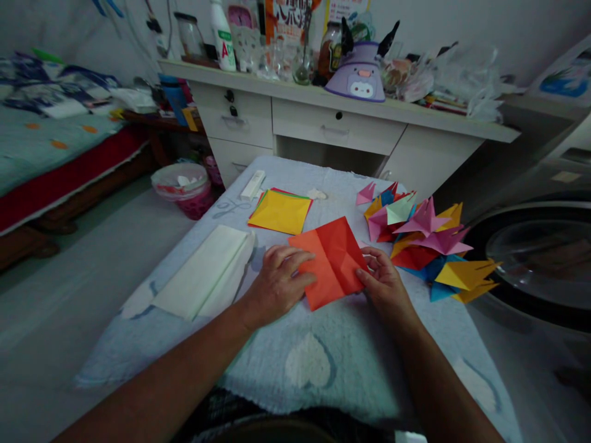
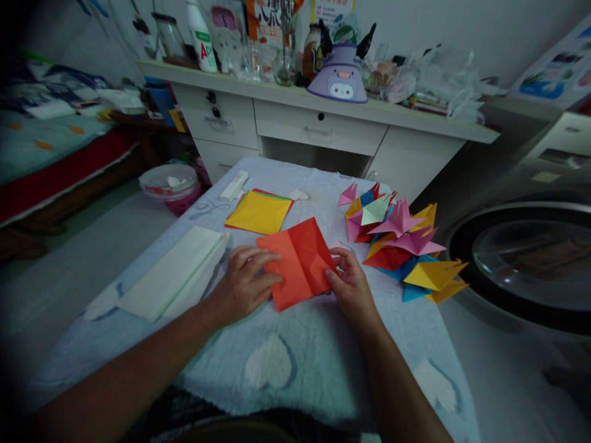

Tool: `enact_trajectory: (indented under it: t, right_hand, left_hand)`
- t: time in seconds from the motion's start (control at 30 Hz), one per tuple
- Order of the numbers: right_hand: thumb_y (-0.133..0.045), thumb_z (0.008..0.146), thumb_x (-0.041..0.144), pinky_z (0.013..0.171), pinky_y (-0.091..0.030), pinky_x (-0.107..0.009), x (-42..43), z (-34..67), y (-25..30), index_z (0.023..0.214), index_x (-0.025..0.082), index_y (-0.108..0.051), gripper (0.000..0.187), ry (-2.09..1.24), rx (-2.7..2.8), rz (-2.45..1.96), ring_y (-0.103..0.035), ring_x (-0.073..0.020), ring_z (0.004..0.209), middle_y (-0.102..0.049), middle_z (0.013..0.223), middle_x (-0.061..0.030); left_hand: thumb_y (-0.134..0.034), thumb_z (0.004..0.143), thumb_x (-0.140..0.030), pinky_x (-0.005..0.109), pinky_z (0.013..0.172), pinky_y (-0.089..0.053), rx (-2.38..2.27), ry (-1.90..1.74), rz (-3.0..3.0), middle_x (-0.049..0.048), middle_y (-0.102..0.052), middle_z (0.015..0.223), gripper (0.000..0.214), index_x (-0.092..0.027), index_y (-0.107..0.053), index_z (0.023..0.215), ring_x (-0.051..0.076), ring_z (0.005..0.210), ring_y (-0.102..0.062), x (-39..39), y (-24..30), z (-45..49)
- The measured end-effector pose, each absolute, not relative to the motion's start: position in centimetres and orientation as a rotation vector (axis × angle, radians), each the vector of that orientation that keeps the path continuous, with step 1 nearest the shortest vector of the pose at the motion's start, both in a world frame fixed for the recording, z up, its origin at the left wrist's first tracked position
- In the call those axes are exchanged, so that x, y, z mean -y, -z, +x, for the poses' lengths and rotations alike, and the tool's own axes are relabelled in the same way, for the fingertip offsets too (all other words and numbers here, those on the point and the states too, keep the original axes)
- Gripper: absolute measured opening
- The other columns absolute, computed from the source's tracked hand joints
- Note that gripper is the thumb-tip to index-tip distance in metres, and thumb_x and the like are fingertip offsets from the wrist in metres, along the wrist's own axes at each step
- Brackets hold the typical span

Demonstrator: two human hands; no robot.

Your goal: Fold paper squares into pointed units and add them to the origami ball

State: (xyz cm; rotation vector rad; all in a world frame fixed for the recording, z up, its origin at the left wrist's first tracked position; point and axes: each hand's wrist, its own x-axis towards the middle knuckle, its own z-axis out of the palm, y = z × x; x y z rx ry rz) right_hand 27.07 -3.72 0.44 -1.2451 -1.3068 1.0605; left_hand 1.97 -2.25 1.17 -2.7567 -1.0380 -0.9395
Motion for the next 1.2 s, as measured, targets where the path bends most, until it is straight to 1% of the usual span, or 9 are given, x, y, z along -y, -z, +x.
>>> enact_trajectory:
  t: [0.2,0.33,0.47,0.63,0.7,0.8,0.93,1.07,1.2]
  right_hand:
    - [-0.066,0.077,0.04,0.053,-0.05,-0.028,3.7,26.8,-0.9,0.11,0.031,-0.044,0.04,-1.119,1.255,-1.225,-0.058,-0.0149,0.064,-0.06,0.091,-0.0008]
    - [-0.063,0.078,0.037,0.057,-0.051,-0.029,3.8,27.0,-0.8,0.115,0.03,-0.041,0.044,-1.08,1.275,-1.264,-0.06,-0.0158,0.067,-0.059,0.09,-0.0008]
    - [-0.059,0.079,0.031,0.056,-0.046,-0.027,4.2,27.0,-0.9,0.126,0.027,-0.039,0.051,-0.933,1.391,-1.35,-0.058,-0.0154,0.067,-0.055,0.081,0.0016]
    - [-0.053,0.08,0.022,0.057,-0.042,-0.028,4.4,27.1,-1.0,0.134,0.022,-0.04,0.055,-0.628,1.655,-1.584,-0.05,-0.0148,0.06,-0.048,0.07,0.0043]
    - [-0.053,0.08,0.022,0.063,-0.045,-0.031,4.3,27.3,-0.7,0.131,0.022,-0.045,0.051,-0.547,1.712,-1.627,-0.054,-0.017,0.066,-0.054,0.076,0.0008]
    - [-0.057,0.078,0.024,0.083,-0.048,-0.043,4.1,27.7,-0.4,0.126,0.022,-0.052,0.048,-0.296,1.804,-1.631,-0.057,-0.0257,0.091,-0.059,0.1,-0.0092]
    - [-0.061,0.081,0.033,0.104,-0.035,-0.055,4.5,27.6,-0.6,0.128,0.027,-0.053,0.047,-0.12,2.011,-1.512,-0.043,-0.0347,0.125,-0.047,0.134,-0.0137]
    - [-0.065,0.082,0.04,0.109,-0.029,-0.057,5.0,27.3,-0.7,0.127,0.026,-0.054,0.049,-0.148,2.237,-1.396,-0.033,-0.0366,0.136,-0.047,0.141,-0.0128]
    - [-0.064,0.076,0.024,0.107,-0.029,-0.058,4.7,27.3,0.1,0.123,0.023,-0.06,0.047,-0.089,2.274,-1.429,-0.035,-0.0362,0.135,-0.052,0.138,-0.0116]
  left_hand:
    - [-0.052,0.091,-0.012,0.038,0.089,-0.046,0.896,0.826,-2.817,0.0033,-0.066,0.117,0.019,-0.024,-0.067,0.089,0.021,0.101,-0.056,2.4,-0.7,1.8]
    - [-0.045,0.09,-0.007,0.03,0.077,-0.052,0.942,0.881,-2.87,0.005,-0.067,0.102,0.023,-0.019,-0.065,0.091,0.016,0.086,-0.063,1.9,0.4,1.7]
    - [-0.046,0.085,-0.004,0.029,0.079,-0.054,1.071,0.98,-2.968,0.0044,-0.067,0.097,0.022,-0.018,-0.061,0.092,0.015,0.086,-0.065,1.5,0.7,1.6]
    - [-0.057,0.087,-0.013,0.034,0.092,-0.052,1.164,0.95,-3.044,0.0083,-0.063,0.113,0.018,-0.018,-0.058,0.104,0.02,0.105,-0.061,1.5,0.1,1.7]
    - [-0.058,0.089,-0.02,0.036,0.094,-0.052,1.173,0.891,-3.052,0.0084,-0.062,0.114,0.015,-0.019,-0.059,0.104,0.021,0.107,-0.06,1.4,0.1,1.8]
    - [-0.052,0.093,-0.019,0.035,0.091,-0.053,1.192,0.882,-3.039,0.0076,-0.062,0.109,0.01,-0.019,-0.062,0.095,0.019,0.102,-0.061,1.3,0.4,2.0]
    - [-0.051,0.093,-0.017,0.033,0.088,-0.053,1.225,0.926,-3.056,0.0058,-0.062,0.104,0.011,-0.019,-0.061,0.093,0.017,0.097,-0.061,1.0,0.6,2.0]
    - [-0.054,0.091,-0.016,0.032,0.086,-0.052,1.288,0.987,-3.107,0.0052,-0.062,0.101,0.006,-0.019,-0.059,0.093,0.017,0.095,-0.061,0.9,0.3,1.8]
    - [-0.054,0.09,-0.014,0.031,0.084,-0.05,1.339,1.042,-3.136,0.0046,-0.062,0.099,0.006,-0.019,-0.057,0.092,0.017,0.093,-0.06,0.7,0.2,1.6]
